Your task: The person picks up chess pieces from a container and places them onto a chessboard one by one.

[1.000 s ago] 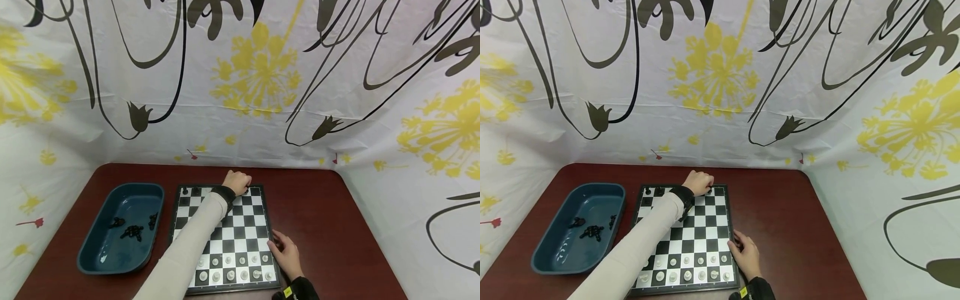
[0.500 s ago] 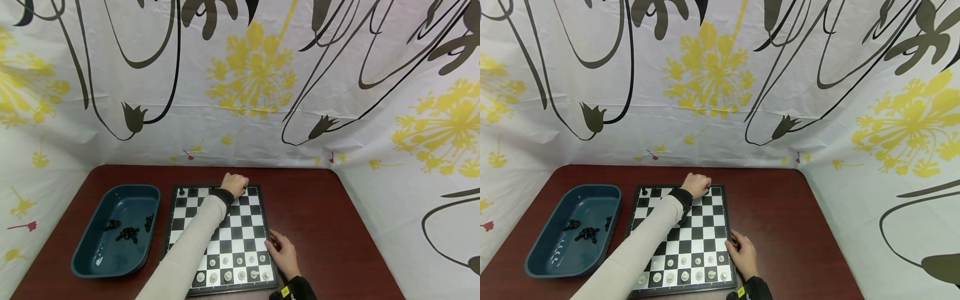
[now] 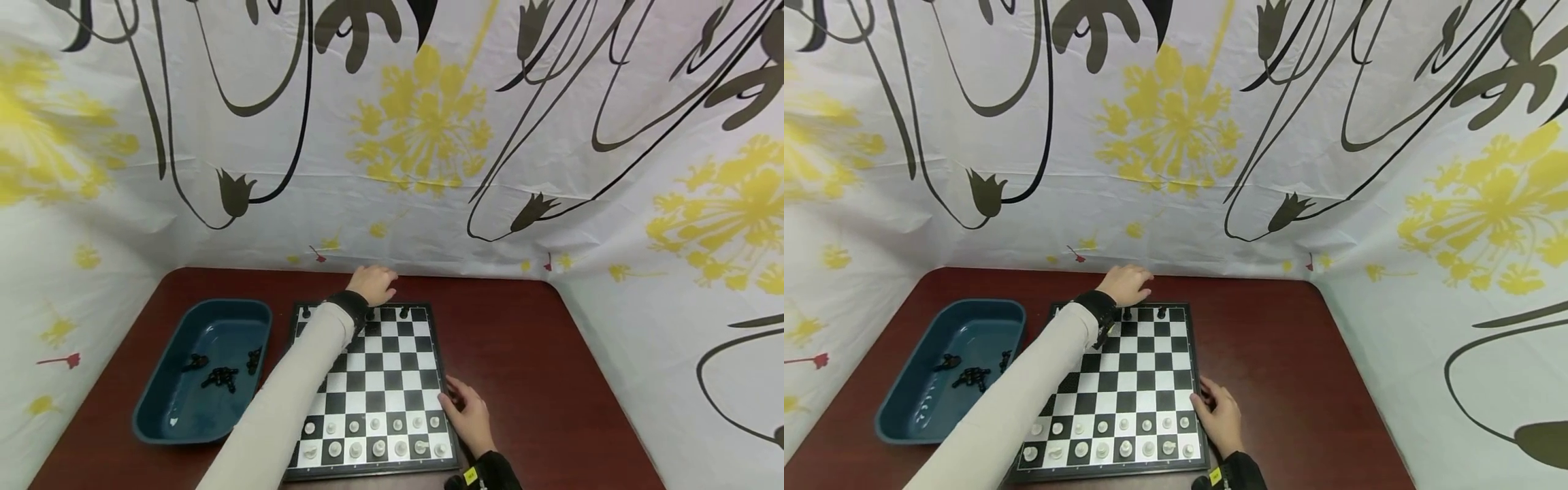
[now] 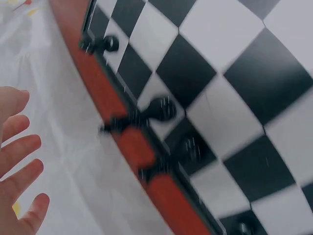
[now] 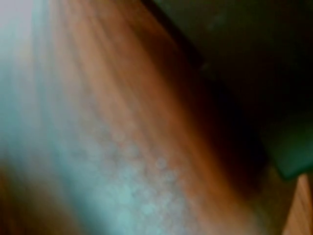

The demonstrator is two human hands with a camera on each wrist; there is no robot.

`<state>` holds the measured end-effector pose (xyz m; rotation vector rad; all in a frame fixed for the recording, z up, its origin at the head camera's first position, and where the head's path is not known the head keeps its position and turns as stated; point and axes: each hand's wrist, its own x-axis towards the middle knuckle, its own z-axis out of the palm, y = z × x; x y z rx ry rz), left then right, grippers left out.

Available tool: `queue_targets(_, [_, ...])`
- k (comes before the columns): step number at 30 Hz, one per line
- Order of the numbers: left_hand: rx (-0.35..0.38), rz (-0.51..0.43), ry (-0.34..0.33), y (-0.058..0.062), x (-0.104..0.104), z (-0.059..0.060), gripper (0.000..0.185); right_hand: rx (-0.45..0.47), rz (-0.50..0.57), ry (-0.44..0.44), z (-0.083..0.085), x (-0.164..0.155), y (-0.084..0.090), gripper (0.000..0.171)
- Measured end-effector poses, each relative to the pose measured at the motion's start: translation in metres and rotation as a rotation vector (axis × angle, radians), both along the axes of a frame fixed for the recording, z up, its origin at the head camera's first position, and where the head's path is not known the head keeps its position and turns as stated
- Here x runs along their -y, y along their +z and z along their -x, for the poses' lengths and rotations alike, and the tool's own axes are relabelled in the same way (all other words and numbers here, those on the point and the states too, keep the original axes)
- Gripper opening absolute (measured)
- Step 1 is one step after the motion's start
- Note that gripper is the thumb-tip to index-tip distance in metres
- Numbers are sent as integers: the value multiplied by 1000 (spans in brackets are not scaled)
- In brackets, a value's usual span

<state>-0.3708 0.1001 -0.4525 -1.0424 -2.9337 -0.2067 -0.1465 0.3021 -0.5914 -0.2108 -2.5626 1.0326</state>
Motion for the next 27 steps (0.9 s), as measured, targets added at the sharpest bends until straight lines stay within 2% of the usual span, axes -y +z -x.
queue_targets(4, [27, 34, 13, 11, 26, -1, 39, -9, -4, -3, -1, 2, -3, 38])
queue_targets(9, [19, 52, 12, 28, 56, -4, 42, -31, -3, 3, -2, 2, -2, 36])
queue_targets(17, [-23, 2, 69, 46, 115, -9, 42, 40, 38, 4, -1, 6, 2, 38])
queue_targets(20, [-15, -19, 103, 50, 140, -14, 43, 46, 45, 6, -1, 8, 4, 38])
queue_targets(27, [0, -43, 170, 47, 200, -26, 43, 40, 31, -6, -2, 6, 2, 36])
